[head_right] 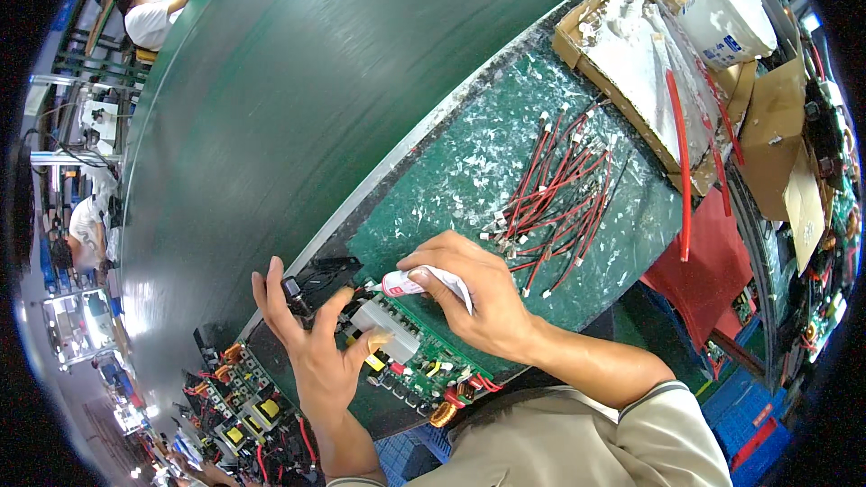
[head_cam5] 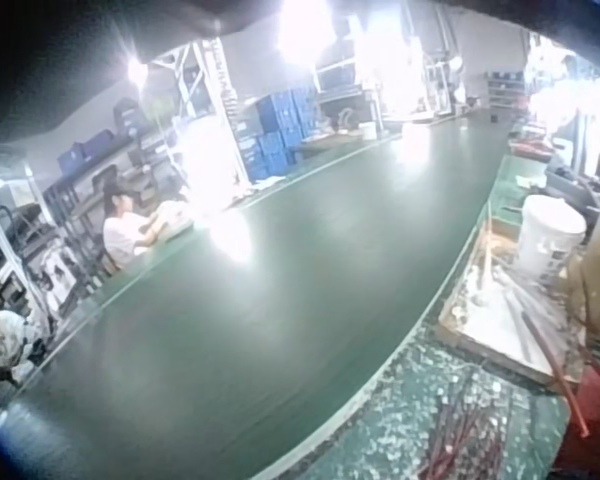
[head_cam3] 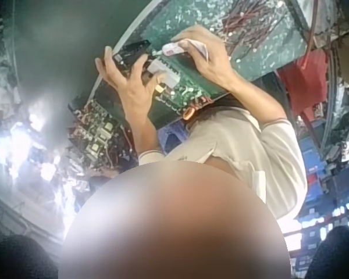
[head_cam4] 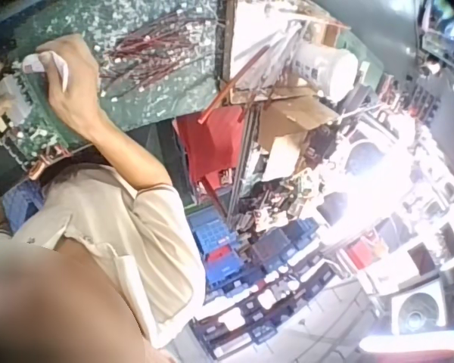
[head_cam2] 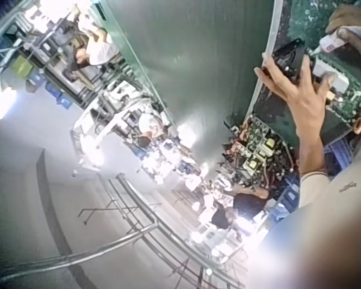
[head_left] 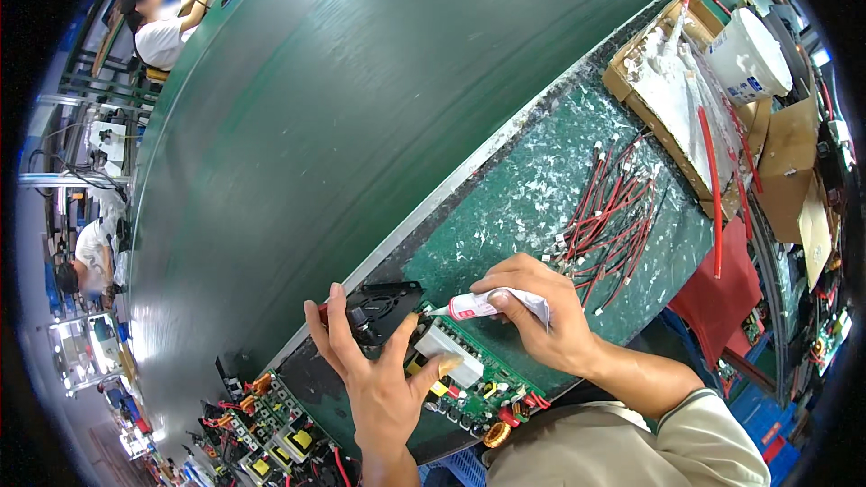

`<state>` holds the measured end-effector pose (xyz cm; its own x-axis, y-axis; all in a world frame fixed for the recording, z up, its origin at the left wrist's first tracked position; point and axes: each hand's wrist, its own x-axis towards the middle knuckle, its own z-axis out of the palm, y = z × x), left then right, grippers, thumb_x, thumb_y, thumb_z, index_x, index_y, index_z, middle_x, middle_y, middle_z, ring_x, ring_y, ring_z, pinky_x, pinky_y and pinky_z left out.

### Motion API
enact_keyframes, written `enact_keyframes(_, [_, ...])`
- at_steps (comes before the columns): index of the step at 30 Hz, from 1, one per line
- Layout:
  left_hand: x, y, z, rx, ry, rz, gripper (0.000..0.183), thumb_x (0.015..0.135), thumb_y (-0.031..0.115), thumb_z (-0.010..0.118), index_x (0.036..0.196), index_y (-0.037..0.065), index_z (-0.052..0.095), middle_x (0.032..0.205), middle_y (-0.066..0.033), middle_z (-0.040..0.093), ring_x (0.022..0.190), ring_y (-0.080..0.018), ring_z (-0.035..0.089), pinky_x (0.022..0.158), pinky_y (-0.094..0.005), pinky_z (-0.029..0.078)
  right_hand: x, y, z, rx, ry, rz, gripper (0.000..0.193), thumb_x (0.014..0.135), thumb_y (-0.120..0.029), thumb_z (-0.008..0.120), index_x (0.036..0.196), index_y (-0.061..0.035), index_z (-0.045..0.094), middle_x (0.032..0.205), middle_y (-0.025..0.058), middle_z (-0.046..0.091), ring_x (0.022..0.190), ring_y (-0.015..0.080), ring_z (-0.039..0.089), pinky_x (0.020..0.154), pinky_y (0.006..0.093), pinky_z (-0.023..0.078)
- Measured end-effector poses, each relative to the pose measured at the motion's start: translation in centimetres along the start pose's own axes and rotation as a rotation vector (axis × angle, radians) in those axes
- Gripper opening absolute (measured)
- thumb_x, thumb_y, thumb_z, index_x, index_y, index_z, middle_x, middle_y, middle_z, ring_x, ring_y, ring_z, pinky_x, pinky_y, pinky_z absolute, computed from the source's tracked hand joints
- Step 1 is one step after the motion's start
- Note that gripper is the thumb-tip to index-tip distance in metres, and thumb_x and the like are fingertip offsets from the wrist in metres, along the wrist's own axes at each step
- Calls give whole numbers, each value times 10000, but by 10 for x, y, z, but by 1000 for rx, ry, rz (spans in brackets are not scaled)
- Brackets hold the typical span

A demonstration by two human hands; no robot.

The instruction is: Assembling electronic circuit boards and components on an industrial assembly line.

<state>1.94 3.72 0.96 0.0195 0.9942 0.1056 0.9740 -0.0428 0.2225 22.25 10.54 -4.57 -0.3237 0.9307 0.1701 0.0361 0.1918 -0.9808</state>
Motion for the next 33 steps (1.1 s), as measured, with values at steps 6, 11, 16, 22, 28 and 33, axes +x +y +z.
enact_keyframes(6, [0, -1, 1, -16, 5, -15, 661, 812, 730, 572, 1084, 136, 672, 1576, -234, 211, 1447, -526, 134, 1113, -666, 234, 0, -2, 1, 52, -4, 80, 184, 954, 30, 570, 1098, 12, 682, 1040, 139, 639, 826, 183, 645, 672, 291, 541])
enact_keyframes(11, [1, -1, 1, -3, 4, -12, 672, 816, 744, 550, 1080, 139, 673, 1571, -236, 219, 1446, -528, 137, 1108, -673, 237, 1, -1, 1, 38, 2, 41, 186, 954, 37, 569, 1102, 12, 679, 1044, 139, 638, 827, 178, 643, 667, 285, 541])
enact_keyframes(16, [0, -2, 2, 11, 9, -2, 693, 808, 761, 535, 1084, 142, 675, 1565, -236, 229, 1443, -527, 145, 1109, -677, 242, 0, -2, 1, 57, -1, 84, 184, 955, 41, 565, 1097, 14, 679, 1057, 141, 634, 830, 175, 642, 663, 283, 540])
enact_keyframes(22, [-2, -2, 0, 2, 12, -4, 655, 802, 713, 602, 1099, 136, 696, 1580, -235, 216, 1445, -527, 146, 1128, -647, 226, 3, -4, -4, -44, 41, -5, 160, 959, 16, 571, 1071, 5, 685, 1018, 130, 641, 823, 161, 634, 661, 269, 520])
enact_keyframes(28, [-2, -12, -6, -166, 49, 71, 570, 742, 510, 782, 1168, 137, 716, 1590, -231, 215, 1433, -497, 236, 1153, -569, 249, 52, -23, -38, 12, 172, 389, 319, 980, -118, 617, 1266, 14, 566, 786, 35, 650, 645, 84, 582, 587, 238, 481])
enact_keyframes(33, [-39, -36, -21, -482, 290, -55, 472, 758, 207, 829, 1169, 35, 675, 1521, -222, 388, 1366, -375, 448, 1130, -478, 333, 64, 13, -75, -134, 282, 257, 558, 940, -151, 681, 1403, 50, 443, 1041, 134, 646, 753, 103, 624, 615, 260, 499])
